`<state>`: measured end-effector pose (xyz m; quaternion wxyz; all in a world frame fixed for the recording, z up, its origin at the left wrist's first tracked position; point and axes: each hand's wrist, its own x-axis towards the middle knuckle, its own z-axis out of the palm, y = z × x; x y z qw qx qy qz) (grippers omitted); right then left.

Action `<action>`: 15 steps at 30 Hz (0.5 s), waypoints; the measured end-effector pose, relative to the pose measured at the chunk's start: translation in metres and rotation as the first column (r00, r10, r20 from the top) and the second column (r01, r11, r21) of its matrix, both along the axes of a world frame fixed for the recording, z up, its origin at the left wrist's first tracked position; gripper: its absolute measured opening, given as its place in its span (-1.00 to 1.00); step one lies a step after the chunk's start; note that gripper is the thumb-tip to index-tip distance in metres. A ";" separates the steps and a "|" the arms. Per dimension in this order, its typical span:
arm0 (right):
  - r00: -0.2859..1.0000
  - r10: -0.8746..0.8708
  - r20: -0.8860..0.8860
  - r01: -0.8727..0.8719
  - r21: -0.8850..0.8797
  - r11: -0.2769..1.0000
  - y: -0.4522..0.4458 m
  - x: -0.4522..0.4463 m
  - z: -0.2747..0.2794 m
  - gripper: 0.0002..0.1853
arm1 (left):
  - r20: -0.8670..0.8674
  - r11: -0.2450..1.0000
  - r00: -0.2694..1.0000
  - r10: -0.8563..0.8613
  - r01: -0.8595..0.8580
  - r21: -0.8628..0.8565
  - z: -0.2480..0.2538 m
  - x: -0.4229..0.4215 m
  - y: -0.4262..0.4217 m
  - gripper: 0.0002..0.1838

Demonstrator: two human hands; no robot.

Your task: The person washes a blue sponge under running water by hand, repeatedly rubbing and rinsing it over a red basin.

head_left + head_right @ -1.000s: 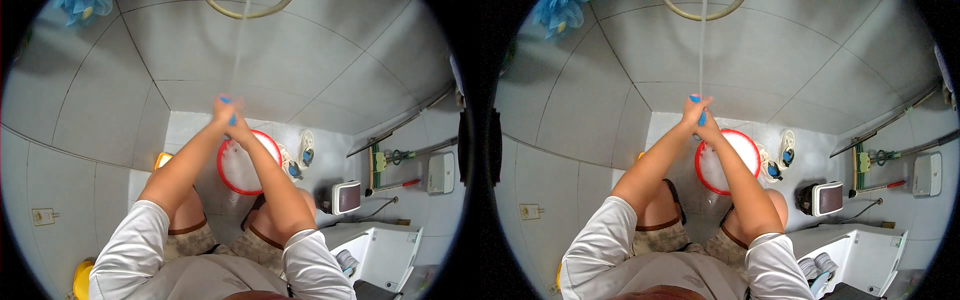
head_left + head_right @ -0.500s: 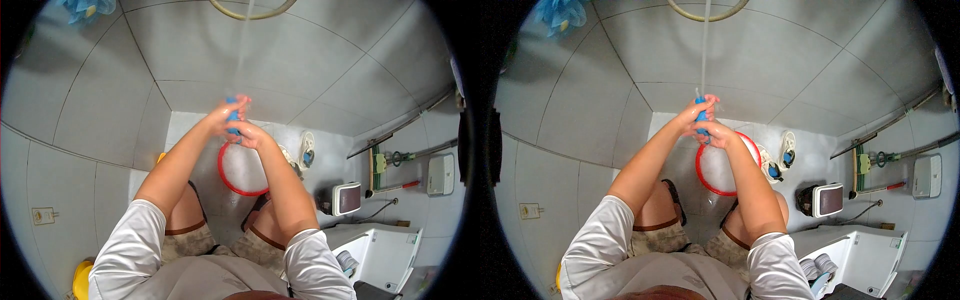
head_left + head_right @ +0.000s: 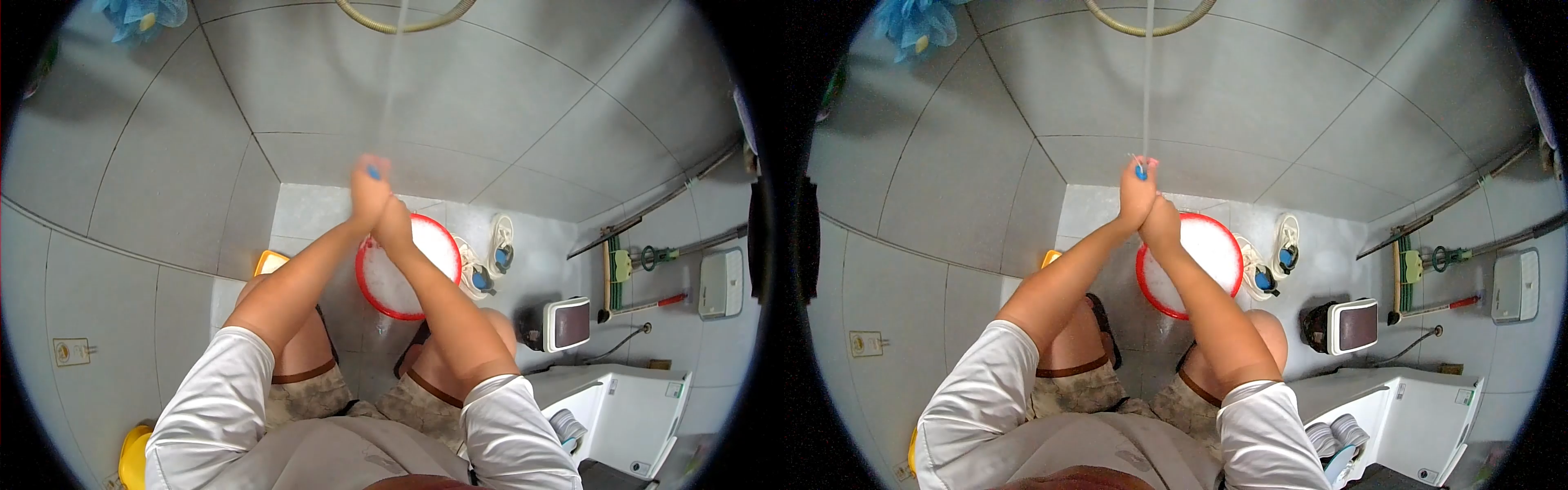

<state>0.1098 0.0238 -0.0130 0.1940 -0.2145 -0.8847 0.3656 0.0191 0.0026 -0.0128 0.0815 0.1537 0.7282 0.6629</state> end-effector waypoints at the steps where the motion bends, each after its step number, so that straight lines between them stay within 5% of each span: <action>1: 1.000 -0.011 -0.016 0.011 0.005 1.000 -0.002 0.003 0.005 -0.75 | 0.009 1.000 1.000 0.004 -0.004 0.000 0.009 0.006 -0.002 -0.79; 5: 0.999 -0.041 0.032 0.040 0.045 0.998 0.001 0.002 0.001 -0.77 | -0.098 0.998 0.993 0.066 -0.067 -0.013 -0.006 0.005 0.003 -0.68; 8: 0.991 -0.134 0.024 0.131 0.108 0.986 0.004 -0.003 0.004 -0.78 | 0.127 0.992 0.984 0.124 -0.119 -0.051 0.022 0.015 -0.002 -0.53; 10: 0.992 -0.092 -0.089 0.091 -0.019 0.996 0.003 -0.004 0.005 -0.74 | 0.180 0.997 0.981 0.078 -0.080 0.006 0.014 0.010 0.001 -0.38; 14: 0.996 0.015 -0.092 -0.027 -0.138 0.990 0.017 -0.008 0.001 -0.72 | 0.211 0.995 0.978 0.001 -0.021 0.095 0.002 -0.015 0.003 -0.48; 15: 0.983 0.180 -0.035 -0.171 -0.522 0.836 0.027 -0.007 0.010 -0.71 | 0.340 0.983 0.927 -0.155 0.109 0.151 0.013 -0.020 -0.003 -0.49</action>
